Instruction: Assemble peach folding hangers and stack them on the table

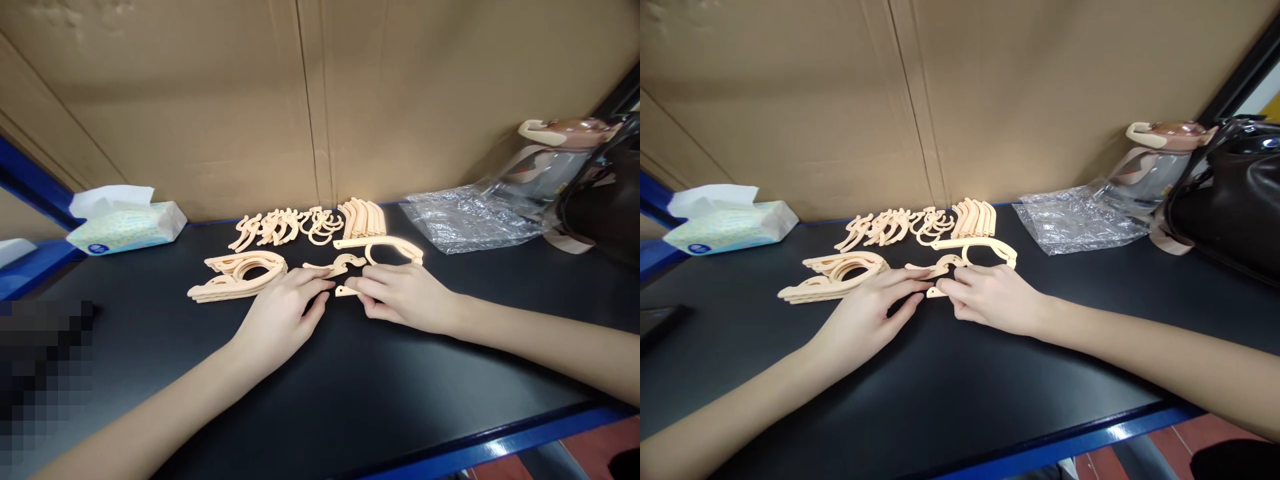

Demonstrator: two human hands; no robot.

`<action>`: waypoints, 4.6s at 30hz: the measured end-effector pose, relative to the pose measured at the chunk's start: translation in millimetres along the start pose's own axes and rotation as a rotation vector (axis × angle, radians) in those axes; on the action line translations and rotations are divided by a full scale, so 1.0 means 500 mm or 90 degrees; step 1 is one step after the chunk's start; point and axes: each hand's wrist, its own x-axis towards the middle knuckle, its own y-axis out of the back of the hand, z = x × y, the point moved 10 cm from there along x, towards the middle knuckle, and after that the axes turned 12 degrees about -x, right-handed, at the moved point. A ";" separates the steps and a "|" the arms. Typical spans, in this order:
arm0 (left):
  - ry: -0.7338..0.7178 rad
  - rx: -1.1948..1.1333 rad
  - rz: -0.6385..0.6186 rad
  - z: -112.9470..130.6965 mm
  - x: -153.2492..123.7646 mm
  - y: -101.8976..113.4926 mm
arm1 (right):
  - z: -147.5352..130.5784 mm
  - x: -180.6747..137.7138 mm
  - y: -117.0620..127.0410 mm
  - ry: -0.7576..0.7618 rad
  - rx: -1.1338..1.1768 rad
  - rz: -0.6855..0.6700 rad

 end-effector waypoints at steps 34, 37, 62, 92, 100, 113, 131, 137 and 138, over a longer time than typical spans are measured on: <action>0.132 -0.161 -0.082 -0.012 -0.010 -0.024 | 0.047 -0.001 -0.016 -0.162 0.158 -0.028; 0.115 -0.144 -0.090 -0.002 -0.007 -0.023 | 0.048 -0.002 -0.020 -0.167 0.156 -0.031; 0.006 -0.020 -0.130 0.036 -0.011 -0.026 | 0.029 -0.003 -0.031 -0.101 0.154 -0.076; 0.069 -0.031 -0.101 0.026 -0.011 -0.018 | 0.031 -0.001 -0.028 -0.114 0.131 -0.060; 0.101 -0.067 -0.137 0.020 -0.011 -0.027 | 0.040 -0.005 -0.018 -0.152 0.109 -0.042; 0.040 -0.015 -0.101 0.034 -0.016 -0.016 | 0.020 0.002 -0.028 -0.085 0.139 -0.074; 0.095 -0.057 -0.110 0.010 -0.003 -0.025 | 0.006 -0.001 -0.041 -0.046 0.199 -0.136; 0.068 -0.041 -0.148 0.017 -0.007 -0.035 | 0.006 -0.001 -0.032 -0.041 0.199 -0.107; 0.066 -0.035 -0.150 0.018 -0.007 -0.037 | 0.006 -0.001 -0.032 -0.039 0.204 -0.105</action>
